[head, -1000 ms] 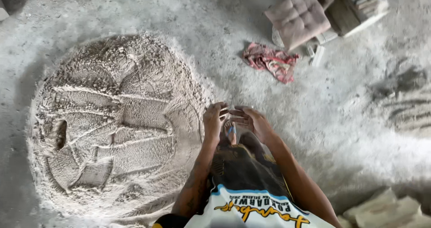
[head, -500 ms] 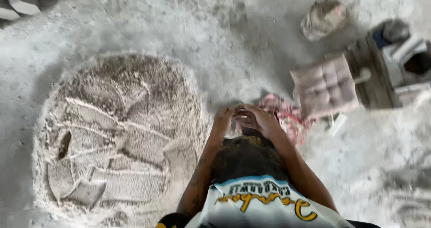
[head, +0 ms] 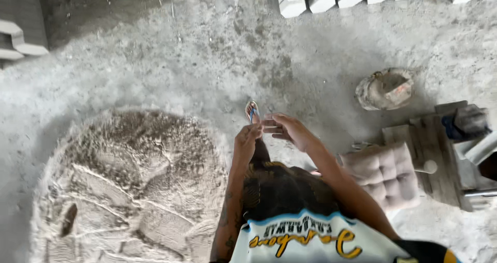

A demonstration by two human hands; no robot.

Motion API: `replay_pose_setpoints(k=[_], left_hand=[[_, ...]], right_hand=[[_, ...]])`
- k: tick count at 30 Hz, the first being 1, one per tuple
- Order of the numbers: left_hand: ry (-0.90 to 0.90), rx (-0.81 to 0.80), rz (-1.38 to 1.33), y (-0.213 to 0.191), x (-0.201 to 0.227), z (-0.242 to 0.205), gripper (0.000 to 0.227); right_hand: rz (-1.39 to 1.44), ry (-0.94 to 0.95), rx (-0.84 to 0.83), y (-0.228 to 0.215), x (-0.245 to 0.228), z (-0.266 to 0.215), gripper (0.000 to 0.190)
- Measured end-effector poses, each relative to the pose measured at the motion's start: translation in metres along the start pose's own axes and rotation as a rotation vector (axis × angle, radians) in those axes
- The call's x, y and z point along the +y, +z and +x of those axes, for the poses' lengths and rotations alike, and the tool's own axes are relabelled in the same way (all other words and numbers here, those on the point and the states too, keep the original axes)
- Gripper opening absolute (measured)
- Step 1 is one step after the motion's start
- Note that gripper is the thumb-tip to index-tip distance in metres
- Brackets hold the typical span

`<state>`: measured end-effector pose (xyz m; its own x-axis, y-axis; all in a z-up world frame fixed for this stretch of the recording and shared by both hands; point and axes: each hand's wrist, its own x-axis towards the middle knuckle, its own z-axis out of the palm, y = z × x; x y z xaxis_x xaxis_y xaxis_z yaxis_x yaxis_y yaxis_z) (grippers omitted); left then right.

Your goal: The person picks up hexagonal paving stones and stacks them onto an existing pile, aligning them by hand.

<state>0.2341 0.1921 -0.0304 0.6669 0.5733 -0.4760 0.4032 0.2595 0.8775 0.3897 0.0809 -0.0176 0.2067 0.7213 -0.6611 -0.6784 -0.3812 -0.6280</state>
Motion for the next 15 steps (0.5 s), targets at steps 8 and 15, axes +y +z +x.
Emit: replay_pose_setpoints(k=[8, 15], left_hand=[[0.005, -0.006, 0.039, -0.022, 0.109, 0.239, 0.055], [0.095, -0.111, 0.121, -0.011, 0.212, 0.447, 0.047]], right_hand=[[-0.118, -0.032, 0.087, -0.019, -0.175, 0.17, 0.055], [-0.064, -0.04, 0.159, -0.078, -0.336, 0.291, 0.059]])
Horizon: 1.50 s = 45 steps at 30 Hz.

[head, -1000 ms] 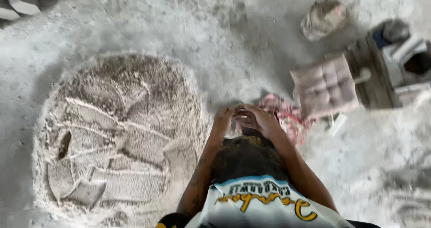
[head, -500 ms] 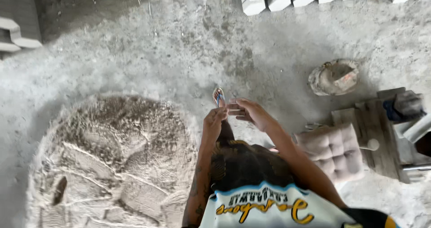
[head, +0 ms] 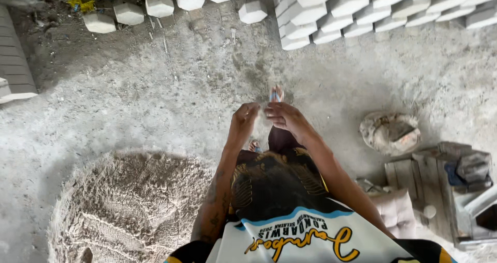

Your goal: The person picks up hexagonal paving stones and stacks them onto an existing pile, aligning them by hand.

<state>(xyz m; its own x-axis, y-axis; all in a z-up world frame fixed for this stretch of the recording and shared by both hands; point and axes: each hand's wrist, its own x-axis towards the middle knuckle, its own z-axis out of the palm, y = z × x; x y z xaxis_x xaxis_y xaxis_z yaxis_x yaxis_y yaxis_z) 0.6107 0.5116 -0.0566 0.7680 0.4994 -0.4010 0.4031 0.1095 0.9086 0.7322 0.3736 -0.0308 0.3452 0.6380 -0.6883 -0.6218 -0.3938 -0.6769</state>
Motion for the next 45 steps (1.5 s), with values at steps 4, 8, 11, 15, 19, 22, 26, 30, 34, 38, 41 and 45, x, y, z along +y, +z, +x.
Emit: replay_pose_setpoints(k=[4, 8, 11, 15, 19, 22, 26, 30, 34, 38, 41, 45], left_hand=[[-0.044, 0.024, -0.034, 0.0, 0.011, 0.105, 0.046], [-0.165, 0.064, -0.219, 0.0, 0.027, 0.221, 0.055], [-0.185, 0.041, -0.22, -0.011, 0.058, 0.29, 0.054], [-0.265, 0.076, -0.25, -0.025, 0.05, 0.387, 0.055], [-0.409, 0.104, -0.239, -0.035, 0.009, 0.496, 0.063], [-0.455, 0.144, -0.239, -0.035, -0.058, 0.594, 0.063], [-0.482, 0.18, -0.05, -0.039, -0.175, 0.708, 0.063], [-0.501, 0.263, 0.101, -0.036, -0.352, 0.823, 0.062], [-0.546, 0.4, -0.062, -0.028, -0.434, 0.889, 0.076], [-0.699, 0.373, -0.194, -0.011, -0.486, 0.932, 0.09], [-0.741, 0.292, -0.316, -0.002, -0.497, 0.946, 0.101], [-0.879, 0.293, -0.393, 0.016, -0.54, 0.961, 0.102]], right_hand=[[-0.029, -0.029, -0.038, -0.029, -0.064, 0.085, 0.062], [-0.109, 0.024, 0.026, -0.062, -0.129, 0.195, 0.058], [-0.152, 0.029, 0.024, -0.077, -0.181, 0.263, 0.053], [-0.115, 0.096, 0.057, -0.093, -0.227, 0.354, 0.058], [-0.063, 0.175, 0.157, -0.121, -0.226, 0.472, 0.06], [-0.041, 0.23, 0.25, -0.152, -0.198, 0.582, 0.061], [0.03, 0.296, 0.344, -0.206, -0.116, 0.737, 0.061], [0.066, 0.389, 0.446, -0.268, -0.02, 0.878, 0.063], [-0.016, 0.358, 0.647, -0.308, 0.037, 0.975, 0.074], [-0.121, 0.331, 0.691, -0.33, 0.078, 1.031, 0.077], [-0.123, 0.385, 0.667, -0.32, 0.078, 1.046, 0.073], [0.101, 0.513, 0.556, -0.289, 0.026, 1.042, 0.094]])
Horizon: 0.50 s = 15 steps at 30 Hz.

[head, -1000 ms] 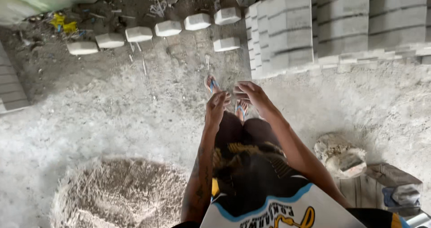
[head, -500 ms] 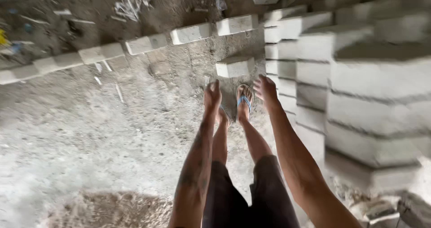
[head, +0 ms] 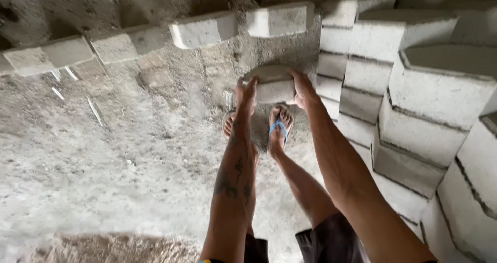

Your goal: The person picks up hexagonal paving stones and stacks them onto an existing pile, aligning them by hand.

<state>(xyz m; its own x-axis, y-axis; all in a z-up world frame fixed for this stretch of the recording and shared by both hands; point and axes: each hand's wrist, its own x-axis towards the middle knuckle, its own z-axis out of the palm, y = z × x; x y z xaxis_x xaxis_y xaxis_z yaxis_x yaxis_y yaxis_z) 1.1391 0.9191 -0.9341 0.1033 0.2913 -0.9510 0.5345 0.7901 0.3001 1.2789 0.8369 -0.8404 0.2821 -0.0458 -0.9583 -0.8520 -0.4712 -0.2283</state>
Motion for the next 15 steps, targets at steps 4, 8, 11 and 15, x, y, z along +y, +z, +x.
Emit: replay_pose_setpoints(k=[4, 8, 11, 15], left_hand=[[-0.084, 0.045, -0.075, -0.001, -0.007, 0.013, 0.096], [-0.012, 0.027, 0.039, -0.019, 0.003, -0.044, 0.083], [0.075, 0.075, 0.093, -0.039, -0.004, -0.083, 0.081], [0.129, 0.075, 0.245, -0.056, 0.067, -0.234, 0.074]], right_hand=[[0.029, -0.043, 0.011, 0.002, 0.019, 0.024, 0.08], [0.024, -0.038, 0.054, -0.01, 0.05, 0.008, 0.081], [0.067, -0.046, 0.1, -0.023, 0.071, -0.021, 0.076], [0.052, -0.129, 0.114, -0.015, 0.053, -0.146, 0.07]])
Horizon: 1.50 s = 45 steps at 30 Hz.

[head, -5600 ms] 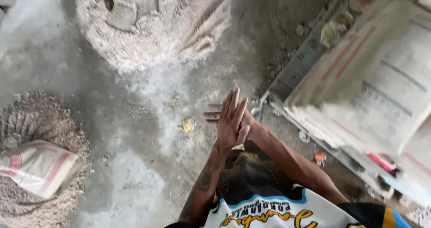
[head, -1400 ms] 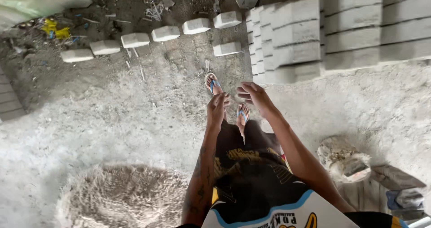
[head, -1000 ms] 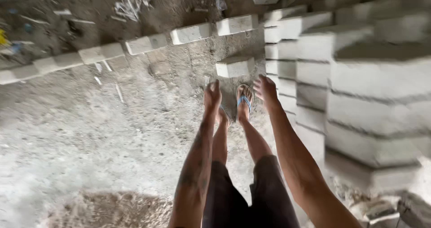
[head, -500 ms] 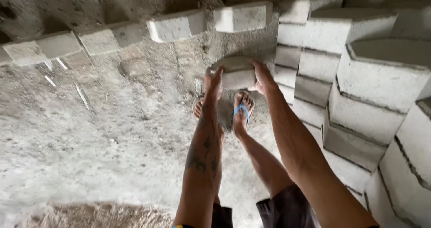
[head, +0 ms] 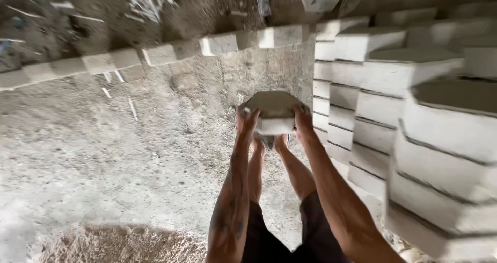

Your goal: The person picks up hexagonal paving stones and stacks them onto an existing pile, aligning them by hand.

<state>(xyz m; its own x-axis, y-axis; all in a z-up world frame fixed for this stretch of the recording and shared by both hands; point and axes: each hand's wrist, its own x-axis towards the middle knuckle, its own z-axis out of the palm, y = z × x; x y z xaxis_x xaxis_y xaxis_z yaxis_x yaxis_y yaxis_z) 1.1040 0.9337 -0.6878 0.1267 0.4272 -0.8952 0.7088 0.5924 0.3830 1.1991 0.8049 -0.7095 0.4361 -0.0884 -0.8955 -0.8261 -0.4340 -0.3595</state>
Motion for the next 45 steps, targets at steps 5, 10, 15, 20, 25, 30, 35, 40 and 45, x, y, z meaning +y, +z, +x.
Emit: replay_pose_setpoints(k=[5, 10, 15, 20, 25, 30, 35, 40, 45], left_hand=[[0.6, -0.086, -0.28, -0.072, 0.032, -0.182, 0.081], [0.376, -0.096, -0.617, -0.153, 0.108, -0.441, 0.078], [0.035, -0.247, -1.062, -0.144, 0.12, -0.51, 0.079], [0.127, -0.12, -1.332, -0.135, 0.074, -0.537, 0.037], [0.539, -0.017, -1.484, -0.148, 0.053, -0.635, 0.045], [0.307, 0.393, -1.81, -0.114, -0.021, -0.665, 0.031], [0.274, 0.672, -2.15, -0.068, -0.087, -0.709, 0.031], [0.328, 0.876, -2.406, -0.04, -0.15, -0.753, 0.028], [0.432, 0.985, -2.558, -0.017, -0.228, -0.806, 0.03]], right_hand=[[0.018, -0.076, -0.047, -0.068, -0.046, -0.174, 0.07], [0.493, -0.246, -0.452, -0.156, -0.127, -0.432, 0.043], [0.37, 0.091, -0.628, -0.167, -0.143, -0.446, 0.08], [0.137, -0.053, -0.711, -0.164, -0.163, -0.484, 0.034], [-0.183, -0.059, -0.829, -0.162, -0.153, -0.525, 0.032], [-0.563, -0.093, -0.974, -0.145, -0.125, -0.55, 0.032], [-0.911, -0.058, -1.201, -0.132, -0.068, -0.56, 0.037], [-1.23, 0.116, -1.304, -0.14, 0.006, -0.619, 0.036], [-1.493, 0.098, -1.333, -0.178, 0.098, -0.676, 0.042]])
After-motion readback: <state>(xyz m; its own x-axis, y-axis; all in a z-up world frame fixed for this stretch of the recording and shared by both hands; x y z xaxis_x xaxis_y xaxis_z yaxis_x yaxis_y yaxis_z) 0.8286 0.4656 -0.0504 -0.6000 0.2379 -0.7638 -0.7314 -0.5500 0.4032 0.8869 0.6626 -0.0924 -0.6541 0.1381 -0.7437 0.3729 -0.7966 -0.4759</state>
